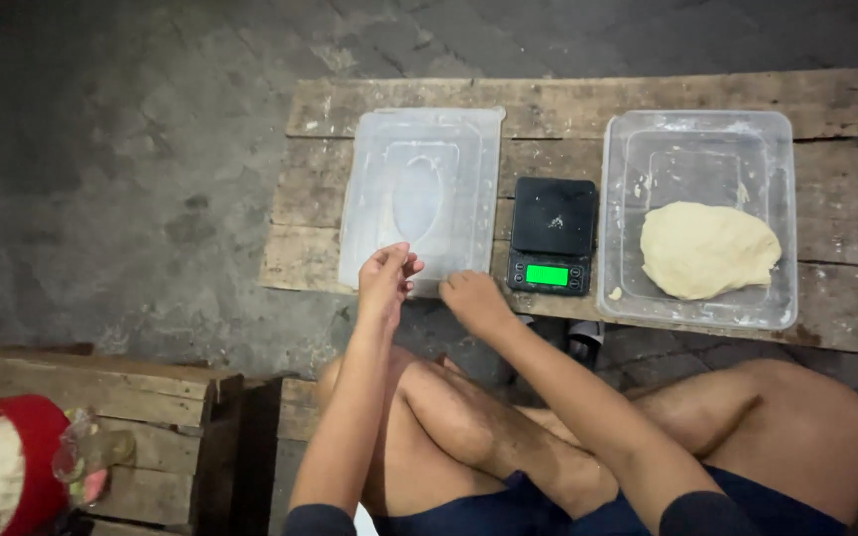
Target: A person is portioning a large mass of dough into smaller pieces by weighing them on a digital scale and rolling them into balls.
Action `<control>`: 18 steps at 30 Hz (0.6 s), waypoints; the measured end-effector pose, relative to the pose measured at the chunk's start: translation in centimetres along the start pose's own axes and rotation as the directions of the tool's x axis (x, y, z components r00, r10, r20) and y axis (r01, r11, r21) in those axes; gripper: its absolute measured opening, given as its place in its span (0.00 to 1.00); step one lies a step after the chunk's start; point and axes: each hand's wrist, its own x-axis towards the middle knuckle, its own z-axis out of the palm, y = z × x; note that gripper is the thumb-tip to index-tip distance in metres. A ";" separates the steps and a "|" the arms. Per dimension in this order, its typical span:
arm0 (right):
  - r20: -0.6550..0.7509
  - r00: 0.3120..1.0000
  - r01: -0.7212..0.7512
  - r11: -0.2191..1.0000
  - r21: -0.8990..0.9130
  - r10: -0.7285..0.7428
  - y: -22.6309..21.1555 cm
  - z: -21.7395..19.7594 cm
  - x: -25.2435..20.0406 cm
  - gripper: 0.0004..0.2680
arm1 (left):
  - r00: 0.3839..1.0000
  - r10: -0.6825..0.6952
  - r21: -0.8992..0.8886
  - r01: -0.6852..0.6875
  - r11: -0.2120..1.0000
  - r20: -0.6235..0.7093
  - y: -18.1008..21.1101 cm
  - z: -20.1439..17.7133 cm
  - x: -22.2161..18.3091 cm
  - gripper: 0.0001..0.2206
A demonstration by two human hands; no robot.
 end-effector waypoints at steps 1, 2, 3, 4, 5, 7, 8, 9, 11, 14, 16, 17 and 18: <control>-0.001 1.000 0.013 0.999 -0.053 -0.013 0.5 0.2 0.0 0.03 | 1.000 0.023 0.081 -0.023 0.996 0.002 -0.4 -0.3 0.0 0.13; -0.002 1.000 0.027 0.994 -0.105 -0.028 1.0 0.4 0.0 0.03 | 0.999 0.045 0.161 -0.046 0.986 0.007 -0.8 -0.6 -0.1 0.13; 0.012 0.999 0.045 0.994 -0.101 -0.044 1.3 0.2 0.1 0.03 | 0.999 0.041 0.146 -0.039 0.988 -0.008 -1.1 -0.4 -0.4 0.13; 0.003 0.999 0.032 0.992 -0.121 -0.032 1.6 -0.1 0.1 0.02 | 1.000 0.003 0.124 -0.006 0.992 0.028 -1.4 -0.1 -0.7 0.16; -0.010 1.000 0.012 0.990 -0.142 -0.013 2.0 -0.5 0.1 0.01 | 0.997 -0.033 0.108 0.026 0.994 0.071 -1.6 0.4 -1.0 0.19; 0.008 1.000 0.009 0.989 -0.145 -0.008 2.2 0.2 0.1 0.00 | 0.997 -0.010 0.153 -0.002 0.988 0.078 -0.9 1.1 -1.3 0.20; 0.017 1.000 -0.004 0.989 -0.151 0.007 2.2 0.4 0.1 0.01 | 0.995 0.016 0.206 -0.036 0.978 0.096 -0.5 1.5 -1.6 0.21; 0.014 1.000 -0.002 0.989 -0.147 0.004 1.8 0.4 0.2 0.01 | 0.996 0.019 0.208 -0.038 0.977 0.092 -0.4 1.5 -1.5 0.21; -0.001 0.998 -0.057 0.977 -0.207 0.058 1.4 0.3 0.6 0.02 | 0.981 0.149 0.240 -0.175 0.955 0.120 0.2 1.8 -1.2 0.20; 0.014 0.996 -0.088 0.980 -0.177 0.092 0.6 -0.4 1.6 0.02 | 0.969 0.229 0.240 -0.246 0.939 0.095 1.4 2.1 -2.2 0.21; -0.002 0.995 -0.097 0.977 -0.191 0.099 0.4 -0.3 1.8 0.01 | 0.961 0.261 0.310 -0.277 0.910 0.095 1.8 1.5 -2.6 0.19; -0.019 0.994 -0.107 0.972 -0.210 0.106 0.4 -0.2 1.9 0.01 | 0.951 0.292 0.374 -0.308 0.875 0.101 1.9 1.3 -2.8 0.17; -0.017 0.994 -0.109 0.972 -0.208 0.108 0.2 -0.2 1.6 0.01 | 0.952 0.289 0.376 -0.306 0.875 0.101 1.5 0.9 -2.5 0.17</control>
